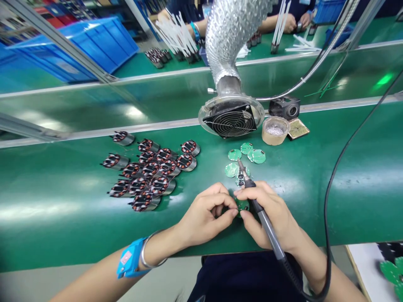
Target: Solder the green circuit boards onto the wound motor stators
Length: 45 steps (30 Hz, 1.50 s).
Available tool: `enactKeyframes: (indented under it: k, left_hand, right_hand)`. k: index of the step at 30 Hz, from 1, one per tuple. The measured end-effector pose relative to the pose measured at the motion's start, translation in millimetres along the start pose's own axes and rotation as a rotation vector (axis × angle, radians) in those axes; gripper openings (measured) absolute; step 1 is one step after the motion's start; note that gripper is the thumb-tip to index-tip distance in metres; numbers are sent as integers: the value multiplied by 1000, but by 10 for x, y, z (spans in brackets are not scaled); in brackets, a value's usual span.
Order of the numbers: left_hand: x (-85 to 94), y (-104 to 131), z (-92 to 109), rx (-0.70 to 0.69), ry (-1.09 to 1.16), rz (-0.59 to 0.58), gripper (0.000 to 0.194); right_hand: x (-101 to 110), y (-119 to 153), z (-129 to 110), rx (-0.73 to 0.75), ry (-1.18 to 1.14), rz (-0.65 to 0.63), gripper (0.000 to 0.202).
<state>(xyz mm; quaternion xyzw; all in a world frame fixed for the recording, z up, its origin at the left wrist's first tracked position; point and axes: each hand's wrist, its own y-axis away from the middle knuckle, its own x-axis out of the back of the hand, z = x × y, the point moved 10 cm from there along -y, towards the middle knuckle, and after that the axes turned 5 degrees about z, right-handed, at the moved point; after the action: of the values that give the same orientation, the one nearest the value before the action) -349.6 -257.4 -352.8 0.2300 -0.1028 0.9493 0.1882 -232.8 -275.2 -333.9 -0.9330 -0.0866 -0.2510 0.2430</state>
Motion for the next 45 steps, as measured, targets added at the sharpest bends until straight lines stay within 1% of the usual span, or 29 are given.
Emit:
enactKeyframes:
  k: [3,6,9,12,14,17,19,20,22,24,26,29,31,35,38,42,45]
  left_hand:
    - [2,9,4,11,33,0,5]
    - [6,34,-43,58,87,12,5]
    - [9,66,-153,137,157,43,4]
    - [-16,87,-251,205,213,54,8]
    - [-21,83,-268,217,222,64,9]
    - [11,58,-231,188,188,101,7]
    - [36,43,-204,172,149,122,7]
    - [41,37,-193,167,132,123,7]
    - [37,22,-172,159,105,105,8]
    - [31,4,-151,151,90,75,10]
    - [23,-16,-143,160,96,38,11]
    - [12,-41,-152,191,118,-9,10]
    - [10,-54,-154,197,124,-25,9]
    - [18,-68,-140,175,125,-32,9]
    - [30,-76,-120,146,122,-32,9]
    - [28,-79,-110,134,140,-44,9]
    - [19,-76,-107,129,148,-54,9]
  right_hand:
    - [53,-91,-13,-46,27,46,25]
    - [-6,-132,-23,-84,29,12,27]
    - [-88,-110,-95,-22,89,-9,28]
    - [-162,-45,-170,65,166,-25,28]
    - [-205,-6,-198,97,204,-54,31]
    - [-246,18,-231,125,207,-119,38]
    - [-187,7,-273,144,159,-99,40]
    - [-126,-3,-291,145,135,-64,40]
    - [19,-15,-319,125,117,12,44]
    - [150,-12,-350,85,131,51,51]
    - [265,3,-412,52,164,61,53]
    - [360,40,-538,31,224,24,42]
    - [378,77,-618,32,263,10,34]
    - [371,171,-715,18,333,77,23]
    - [303,223,-747,5,367,100,23]
    - [198,236,-800,60,377,44,24]
    - [188,229,-806,89,397,26,23]
